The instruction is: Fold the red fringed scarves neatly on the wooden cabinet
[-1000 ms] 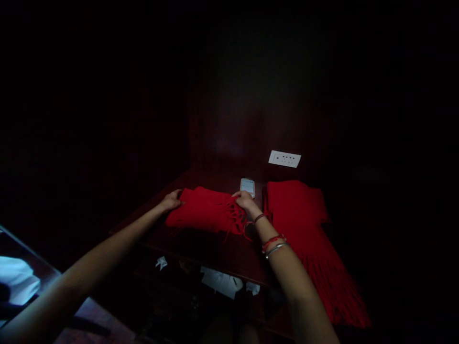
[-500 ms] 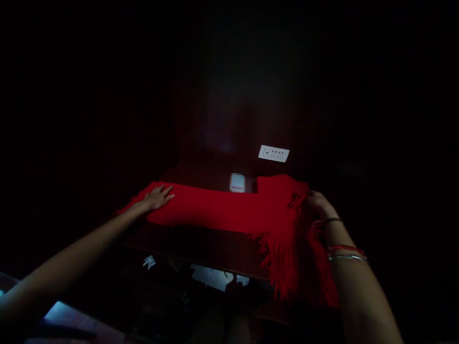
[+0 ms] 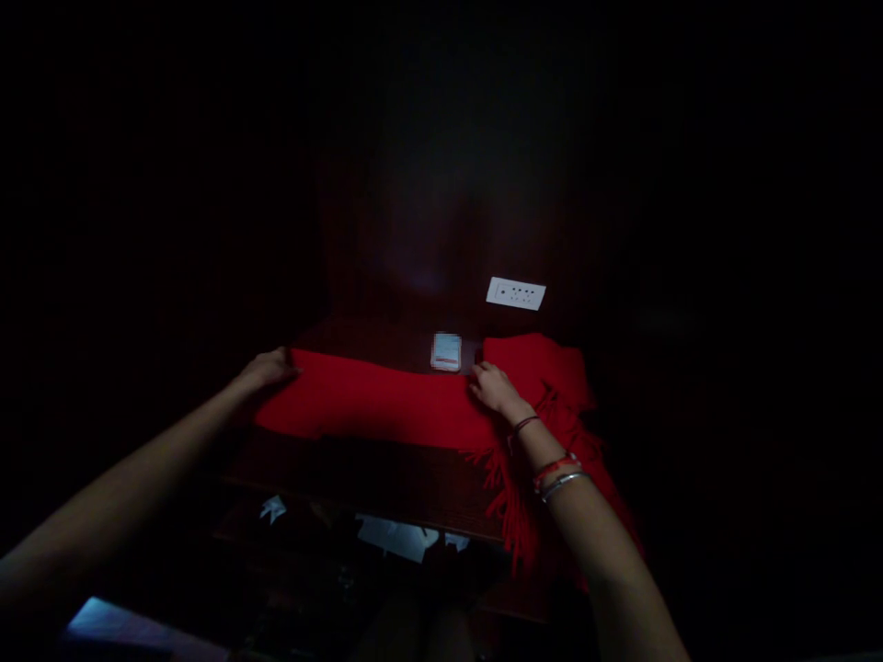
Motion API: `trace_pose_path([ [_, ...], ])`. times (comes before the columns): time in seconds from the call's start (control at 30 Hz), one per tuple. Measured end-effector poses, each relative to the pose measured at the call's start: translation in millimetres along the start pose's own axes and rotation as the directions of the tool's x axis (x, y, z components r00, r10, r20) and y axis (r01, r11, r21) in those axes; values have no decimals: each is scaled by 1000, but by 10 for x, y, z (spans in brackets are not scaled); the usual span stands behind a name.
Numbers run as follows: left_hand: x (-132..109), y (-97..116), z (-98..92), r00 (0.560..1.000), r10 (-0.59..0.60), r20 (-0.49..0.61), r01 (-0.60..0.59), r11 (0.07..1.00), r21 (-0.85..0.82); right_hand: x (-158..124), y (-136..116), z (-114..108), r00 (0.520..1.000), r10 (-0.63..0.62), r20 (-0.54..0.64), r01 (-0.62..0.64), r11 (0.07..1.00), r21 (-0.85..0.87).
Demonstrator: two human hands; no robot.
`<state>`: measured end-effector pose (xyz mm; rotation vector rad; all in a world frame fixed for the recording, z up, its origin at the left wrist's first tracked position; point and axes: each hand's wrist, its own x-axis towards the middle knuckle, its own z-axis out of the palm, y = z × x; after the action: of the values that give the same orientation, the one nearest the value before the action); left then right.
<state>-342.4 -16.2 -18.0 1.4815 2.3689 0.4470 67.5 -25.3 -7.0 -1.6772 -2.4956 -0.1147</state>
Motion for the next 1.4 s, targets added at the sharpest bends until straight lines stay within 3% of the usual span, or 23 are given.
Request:
trace_pose_path([
  [0.07,-3,-4,-160,998,49,37,-44,989,-140,166,-201,5,994,-106,-39,112,974,196],
  [0.13,-96,105,-304,984,145,107,-94,920,-380,339,-480,-26,986,-152,-67,165,880,446],
  [0.2,-263,345,-404,938,286,196,-93,752,-652,475,-791,-113,991,-132,-17,107,705,701],
  [0.27,-465,675,-435,918,337,207,-74,661,-747,539,-1057,-243,988,-120,93,-25,475,880],
  [0.37,-744,1170,-350,861,434,266,-27,561,-827,502,-1246,-421,973,-104,205,-186,168,968],
  [0.43,-859,1396,-254,813,499,301,17,496,-868,427,-1228,-470,972,-11,235,-234,49,971],
  [0.5,-887,1494,-178,777,551,304,24,456,-890,353,-1140,-469,957,100,272,-272,-14,962],
  [0.57,-848,1461,-135,774,584,245,-53,446,-893,313,-1037,-467,929,189,318,-317,-39,948],
  [0.67,-811,1244,-53,799,601,-7,-378,493,-784,344,-930,-587,917,259,302,-304,-34,952],
  [0.7,-842,1163,3,787,608,-105,-499,527,-687,374,-911,-676,923,273,271,-277,-18,961],
  [0.77,-983,1058,173,721,651,-235,-678,594,-433,439,-889,-923,931,309,193,-215,39,976],
  [0.83,-1186,1079,381,679,680,-276,-732,651,-200,481,-864,-1227,920,375,113,-170,123,978],
  [0.93,-1434,1328,610,644,631,-432,-698,716,7,451,-759,-1681,867,497,-13,-114,224,968],
  [1.03,-1481,1613,668,611,624,-487,-681,728,78,304,-541,-2031,818,563,-114,-63,285,956],
  [1.13,-1365,1732,653,639,628,-443,-672,737,75,99,-256,-2240,768,610,-193,-28,334,942],
  [1.2,-1246,1729,589,659,616,-432,-665,745,49,-18,-84,-2296,738,639,-217,-23,345,938],
  [1.27,-1106,1703,389,635,623,-457,-684,728,42,-84,34,-2293,726,654,-215,-22,334,942],
  [1.33,-943,1673,-25,571,622,-536,-706,705,65,-84,77,-2260,724,657,-212,-3,310,951],
  [1.4,-773,1631,-629,479,577,-661,-693,711,118,-25,47,-2231,728,648,-223,58,267,962],
])
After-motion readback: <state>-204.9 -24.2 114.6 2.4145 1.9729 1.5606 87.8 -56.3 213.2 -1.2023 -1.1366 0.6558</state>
